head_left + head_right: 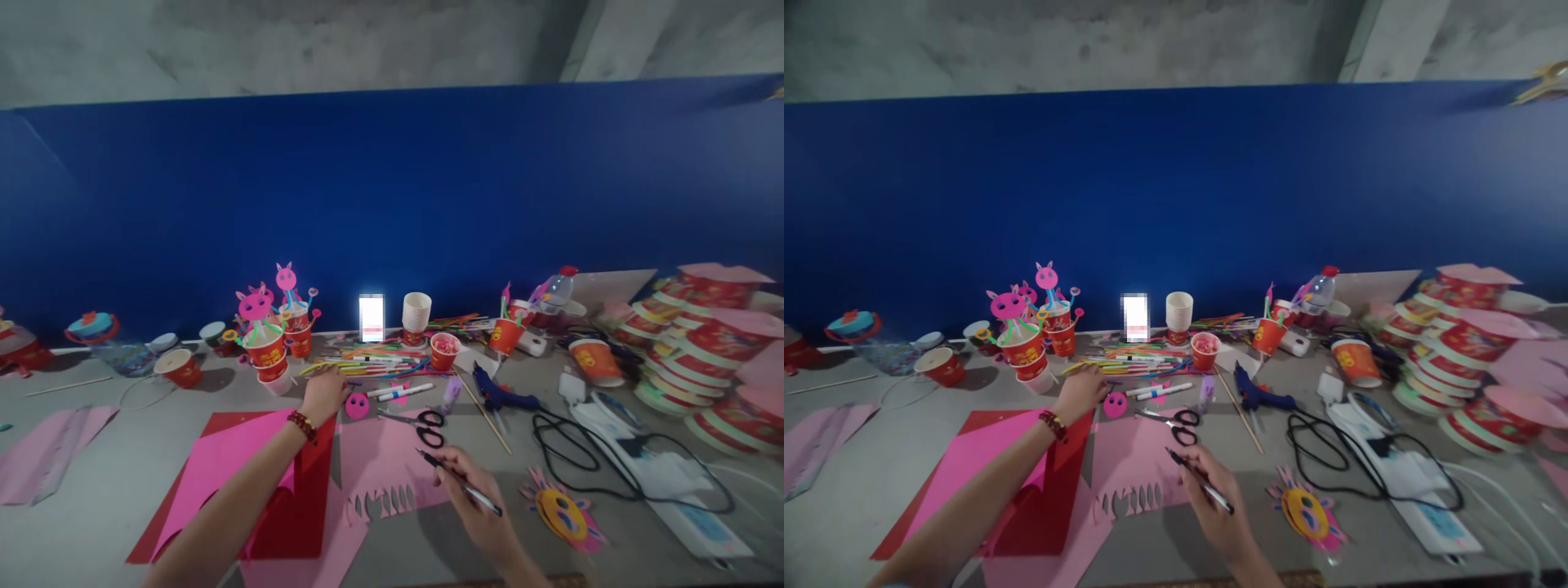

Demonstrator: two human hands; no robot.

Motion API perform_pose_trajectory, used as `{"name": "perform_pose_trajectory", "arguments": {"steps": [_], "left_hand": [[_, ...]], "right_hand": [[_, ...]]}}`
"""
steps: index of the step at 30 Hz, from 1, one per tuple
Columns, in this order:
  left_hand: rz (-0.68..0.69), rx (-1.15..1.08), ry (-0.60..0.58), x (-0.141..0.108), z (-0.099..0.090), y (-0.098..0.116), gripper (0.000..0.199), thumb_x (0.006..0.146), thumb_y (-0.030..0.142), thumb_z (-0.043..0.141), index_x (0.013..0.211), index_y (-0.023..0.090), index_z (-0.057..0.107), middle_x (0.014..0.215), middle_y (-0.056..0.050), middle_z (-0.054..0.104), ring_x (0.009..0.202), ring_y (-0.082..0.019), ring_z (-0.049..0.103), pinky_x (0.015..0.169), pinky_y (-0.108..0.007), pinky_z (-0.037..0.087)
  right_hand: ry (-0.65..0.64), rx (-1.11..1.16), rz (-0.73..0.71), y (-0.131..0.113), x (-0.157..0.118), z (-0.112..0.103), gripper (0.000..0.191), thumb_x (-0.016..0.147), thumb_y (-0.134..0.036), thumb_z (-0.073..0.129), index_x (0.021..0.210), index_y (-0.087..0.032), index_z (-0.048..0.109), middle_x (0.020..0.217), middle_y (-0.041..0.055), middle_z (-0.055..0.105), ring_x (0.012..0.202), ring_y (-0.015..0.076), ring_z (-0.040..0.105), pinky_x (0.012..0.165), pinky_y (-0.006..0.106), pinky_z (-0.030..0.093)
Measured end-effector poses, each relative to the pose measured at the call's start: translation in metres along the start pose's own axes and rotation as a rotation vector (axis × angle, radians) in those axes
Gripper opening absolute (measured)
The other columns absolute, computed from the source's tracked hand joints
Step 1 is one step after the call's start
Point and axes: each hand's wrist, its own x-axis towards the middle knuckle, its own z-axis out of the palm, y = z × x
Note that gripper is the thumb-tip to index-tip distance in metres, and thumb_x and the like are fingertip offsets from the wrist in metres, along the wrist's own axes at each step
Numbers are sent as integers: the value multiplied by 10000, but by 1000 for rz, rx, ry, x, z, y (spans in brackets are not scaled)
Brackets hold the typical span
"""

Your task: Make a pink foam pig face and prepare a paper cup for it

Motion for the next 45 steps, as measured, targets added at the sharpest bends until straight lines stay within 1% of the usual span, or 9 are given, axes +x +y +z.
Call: {"name": "perform_pose_trajectory", "arguments": {"steps": [5, 10, 14, 18, 22, 26, 31, 37, 45], "left_hand": [[0, 24, 18, 1, 7, 7, 98, 830, 213, 622, 783, 159, 689, 960, -135, 659, 1045, -301, 579, 874, -386, 451], [6, -52, 95, 1, -4, 11, 101, 856, 196, 586, 784, 166, 650, 922, -108, 663, 973, -267, 603, 875, -383, 460], [142, -170, 141, -21, -23, 34, 93, 921, 238, 542, 944, 198, 623, 963, -59, 672, 956, -209, 618, 878, -330, 471], [343, -337, 138, -52, -39, 57, 123, 963, 262, 488, 950, 208, 598, 952, -45, 680, 908, -192, 636, 815, -302, 485], [426, -382, 102, -68, -47, 61, 167, 1003, 287, 424, 1012, 206, 570, 988, -58, 683, 878, -187, 649, 761, -286, 491], [477, -336, 113, -71, -47, 59, 183, 1011, 306, 407, 1028, 205, 558, 978, -71, 686, 887, -201, 653, 767, -298, 495], [498, -346, 123, -73, -45, 64, 157, 1003, 271, 414, 1000, 197, 553, 935, -70, 674, 838, -197, 635, 744, -298, 490], [434, -503, 115, -75, -48, 64, 109, 991, 251, 452, 1001, 203, 549, 923, -47, 660, 766, -157, 606, 681, -254, 472], [461, -508, 87, -78, -45, 67, 101, 992, 255, 452, 987, 201, 537, 919, -45, 641, 775, -159, 588, 701, -268, 466]], "right_hand": [[45, 53, 27, -2, 3, 0, 210, 933, -406, 524, 1024, -227, 585, 738, 27, 696, 669, 194, 657, 610, 259, 498], [76, 144, 98, -8, 14, 5, 232, 903, -436, 576, 937, -207, 599, 707, 24, 680, 589, 157, 568, 527, 240, 422], [138, 289, 135, -20, 26, 13, 244, 893, -445, 606, 893, -201, 607, 661, 1, 653, 503, 110, 477, 468, 213, 350], [150, 399, 128, -39, 32, 19, 267, 885, -462, 617, 844, -199, 616, 581, -25, 601, 474, 95, 458, 456, 198, 333], [132, 416, 105, -52, 35, 21, 278, 879, -461, 618, 793, -197, 609, 576, -25, 596, 476, 94, 464, 455, 198, 335], [75, 417, 85, -50, 39, 26, 254, 891, -435, 601, 806, -196, 600, 583, -25, 604, 471, 96, 454, 451, 206, 327], [30, 434, 54, -52, 45, 32, 234, 891, -403, 586, 784, -195, 588, 582, -16, 619, 465, 99, 443, 451, 216, 331], [153, 428, 37, -57, 51, 21, 194, 872, -348, 577, 747, -201, 592, 524, -46, 545, 436, 97, 418, 427, 216, 305], [57, 408, 39, -52, 47, 27, 204, 864, -328, 558, 706, -201, 569, 546, -28, 568, 443, 98, 420, 424, 215, 308]]}}
